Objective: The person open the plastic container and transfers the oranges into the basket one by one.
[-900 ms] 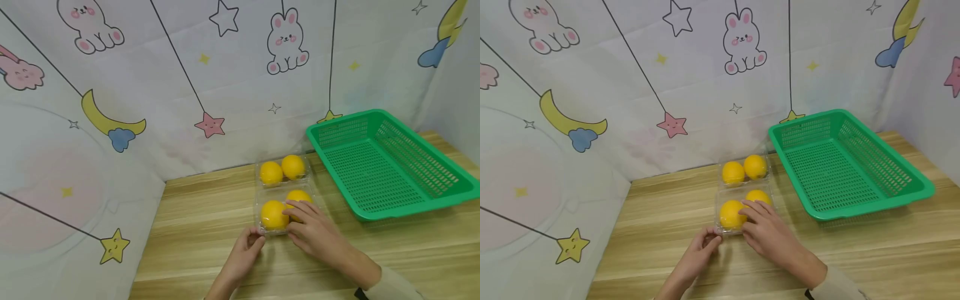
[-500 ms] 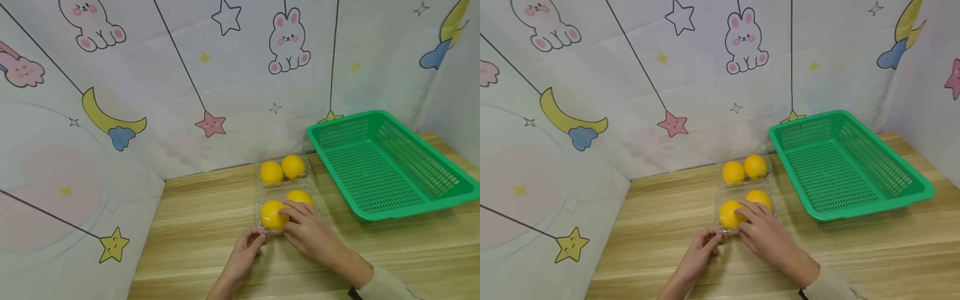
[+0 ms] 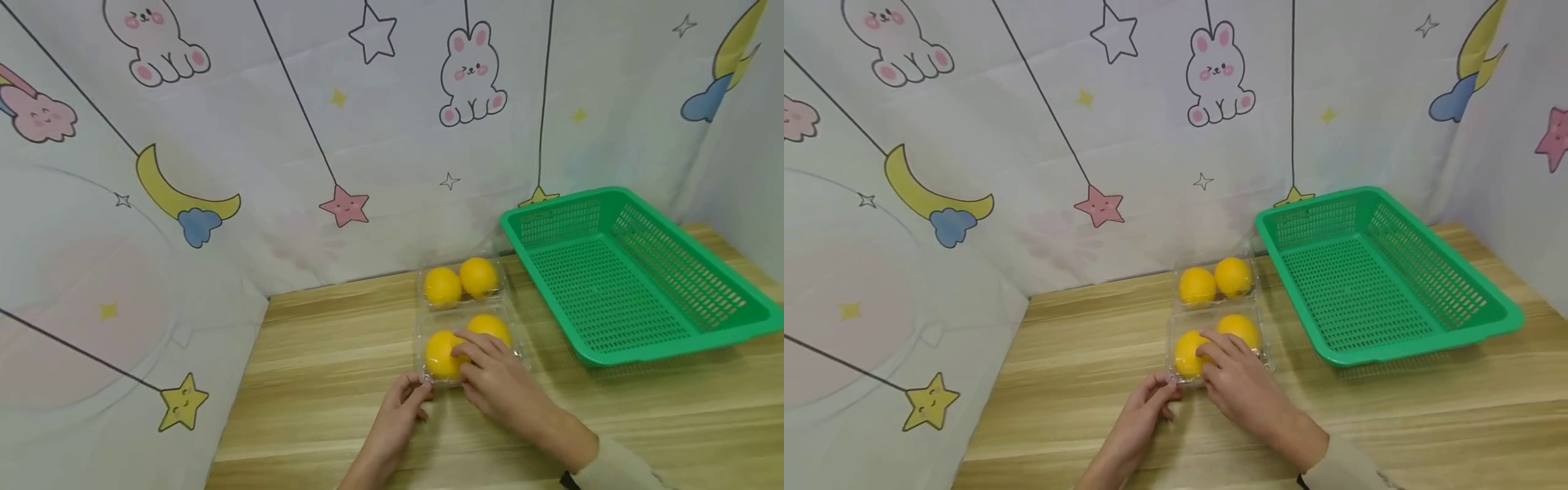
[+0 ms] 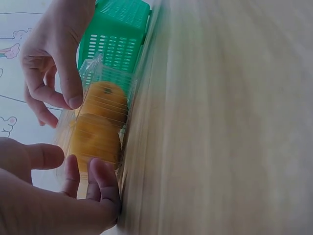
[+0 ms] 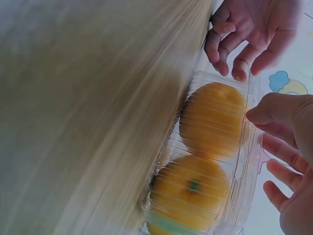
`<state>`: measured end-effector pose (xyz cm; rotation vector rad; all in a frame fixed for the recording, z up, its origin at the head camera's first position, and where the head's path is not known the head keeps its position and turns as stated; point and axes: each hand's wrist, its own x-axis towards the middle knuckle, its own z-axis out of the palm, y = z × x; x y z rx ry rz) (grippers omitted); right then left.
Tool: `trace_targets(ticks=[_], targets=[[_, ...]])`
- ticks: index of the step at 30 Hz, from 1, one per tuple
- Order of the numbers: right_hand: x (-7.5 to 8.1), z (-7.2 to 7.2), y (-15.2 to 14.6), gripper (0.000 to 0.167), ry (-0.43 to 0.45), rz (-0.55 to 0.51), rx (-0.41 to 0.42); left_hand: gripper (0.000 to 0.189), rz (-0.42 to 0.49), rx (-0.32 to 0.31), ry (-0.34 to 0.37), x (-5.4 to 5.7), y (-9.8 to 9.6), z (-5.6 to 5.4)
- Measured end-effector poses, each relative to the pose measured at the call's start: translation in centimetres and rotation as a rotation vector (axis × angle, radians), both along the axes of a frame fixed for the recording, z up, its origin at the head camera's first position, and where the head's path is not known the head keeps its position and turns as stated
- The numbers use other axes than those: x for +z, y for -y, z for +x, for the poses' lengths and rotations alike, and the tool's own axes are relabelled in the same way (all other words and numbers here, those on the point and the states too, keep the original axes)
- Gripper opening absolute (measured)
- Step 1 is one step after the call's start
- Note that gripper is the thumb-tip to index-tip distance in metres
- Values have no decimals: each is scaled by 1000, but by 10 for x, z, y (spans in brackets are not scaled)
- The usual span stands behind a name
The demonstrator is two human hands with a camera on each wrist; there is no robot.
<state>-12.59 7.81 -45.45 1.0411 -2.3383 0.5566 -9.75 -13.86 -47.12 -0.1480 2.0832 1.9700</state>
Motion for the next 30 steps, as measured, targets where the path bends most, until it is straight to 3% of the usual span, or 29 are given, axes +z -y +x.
trace_targets(ticks=[7,17,30], targets=[[-1,-2,-1,24,7,-44,25,24,11,-19,37,2,2,-3],[0,-4,1,24,-7,-33,44,14,35,0,56,5,1,-4],[-3,-6,-1,27,-23,-28,56,14,58,-79,57,8,6,-7]])
